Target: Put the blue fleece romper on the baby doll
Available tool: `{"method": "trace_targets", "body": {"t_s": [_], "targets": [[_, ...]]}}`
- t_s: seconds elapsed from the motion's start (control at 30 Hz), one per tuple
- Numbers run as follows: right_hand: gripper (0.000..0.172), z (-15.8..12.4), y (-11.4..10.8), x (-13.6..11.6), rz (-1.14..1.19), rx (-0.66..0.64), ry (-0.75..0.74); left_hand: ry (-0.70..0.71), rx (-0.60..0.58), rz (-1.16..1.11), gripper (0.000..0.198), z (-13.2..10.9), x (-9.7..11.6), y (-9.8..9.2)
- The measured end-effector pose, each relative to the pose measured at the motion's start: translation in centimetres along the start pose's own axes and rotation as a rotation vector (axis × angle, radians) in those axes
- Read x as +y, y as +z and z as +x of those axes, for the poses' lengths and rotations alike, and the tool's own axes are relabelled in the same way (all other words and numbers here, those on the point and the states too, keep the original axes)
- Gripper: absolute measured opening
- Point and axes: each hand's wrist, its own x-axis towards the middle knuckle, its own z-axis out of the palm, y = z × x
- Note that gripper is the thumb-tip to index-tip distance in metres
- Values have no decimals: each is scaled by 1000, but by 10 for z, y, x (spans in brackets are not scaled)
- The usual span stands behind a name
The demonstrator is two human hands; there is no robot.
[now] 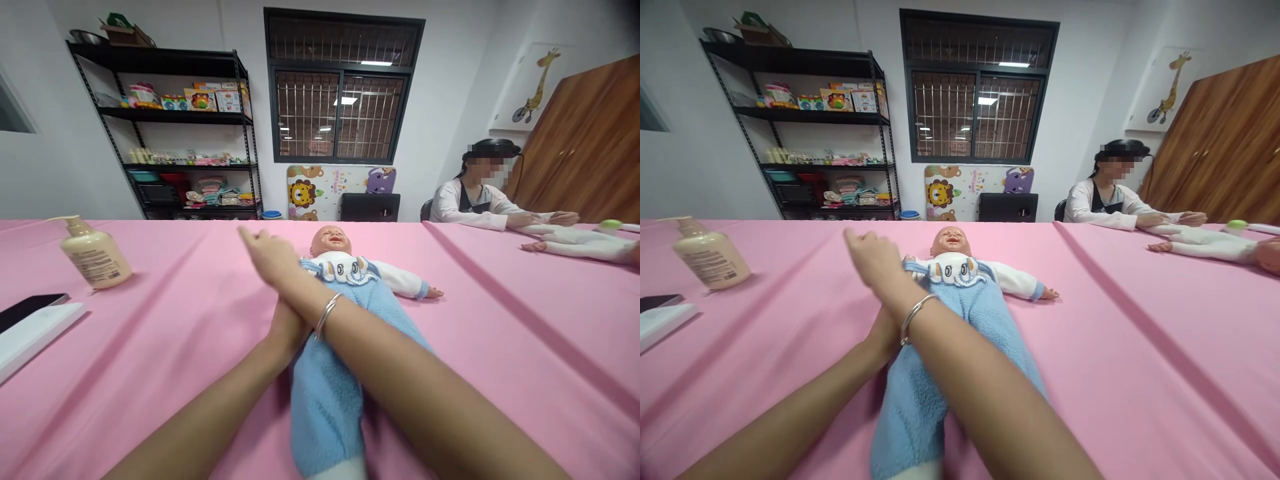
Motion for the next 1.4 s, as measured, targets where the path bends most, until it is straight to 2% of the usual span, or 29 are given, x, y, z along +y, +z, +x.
{"method": "trace_targets", "body": {"t_s": [0.07,0.13,0.2,0.23,0.3,0.37,0.4,0.5,0.6,0.67,0.7,0.77,0.8,0.83,0.9,0.97,1.0,1.07,1.13,1.2,1.23,1.3,1.4], "targets": [[41,11,-17,22,-45,116,157,111,-2,116,38,-1,3,-2],[33,10,-28,44,5,154,253,214,59,247,44,0,6,-4],[18,2,-32,61,137,93,227,252,134,293,47,1,8,-7],[16,-4,-33,66,213,28,191,253,156,296,45,2,8,-8],[37,-15,-33,70,337,-106,132,213,177,288,32,5,7,-13],[49,-22,-33,69,411,-172,112,128,175,266,14,9,5,-21],[49,-24,-33,68,428,-176,110,76,163,248,8,11,5,-25],[41,-25,-32,68,475,-192,125,-95,42,160,12,18,4,-35],[26,-21,-27,69,693,-219,201,-182,-91,37,14,21,4,-37],[12,-17,-23,69,978,-205,260,-176,-72,-50,13,21,6,-35],[10,-15,-21,69,1126,-191,280,-171,-39,-92,13,20,7,-34],[16,-8,-15,72,1329,-133,296,-159,4,-175,15,18,11,-32],[19,-5,-12,75,1347,-76,302,-140,-2,-216,15,17,14,-32],[20,-1,-8,79,1280,6,313,-108,-23,-259,13,17,16,-34],[17,3,2,91,991,196,349,-33,-25,-388,11,21,18,-42],[12,4,13,105,716,324,380,-55,103,-578,15,29,13,-54],[12,3,18,111,638,352,383,-122,205,-684,18,34,7,-61],[14,-1,26,119,591,355,377,-346,376,-827,20,43,-11,-72],[15,-5,27,120,555,345,363,-626,432,-865,14,50,-33,-79],[22,-8,20,118,514,299,320,-840,461,-774,11,51,-53,-81],[30,-9,14,118,485,263,286,-891,471,-723,11,51,-60,-81],[43,-12,-3,120,409,192,221,-900,481,-633,14,48,-70,-79],[46,-21,-29,136,300,200,262,-857,474,-495,24,45,-76,-77]]}}
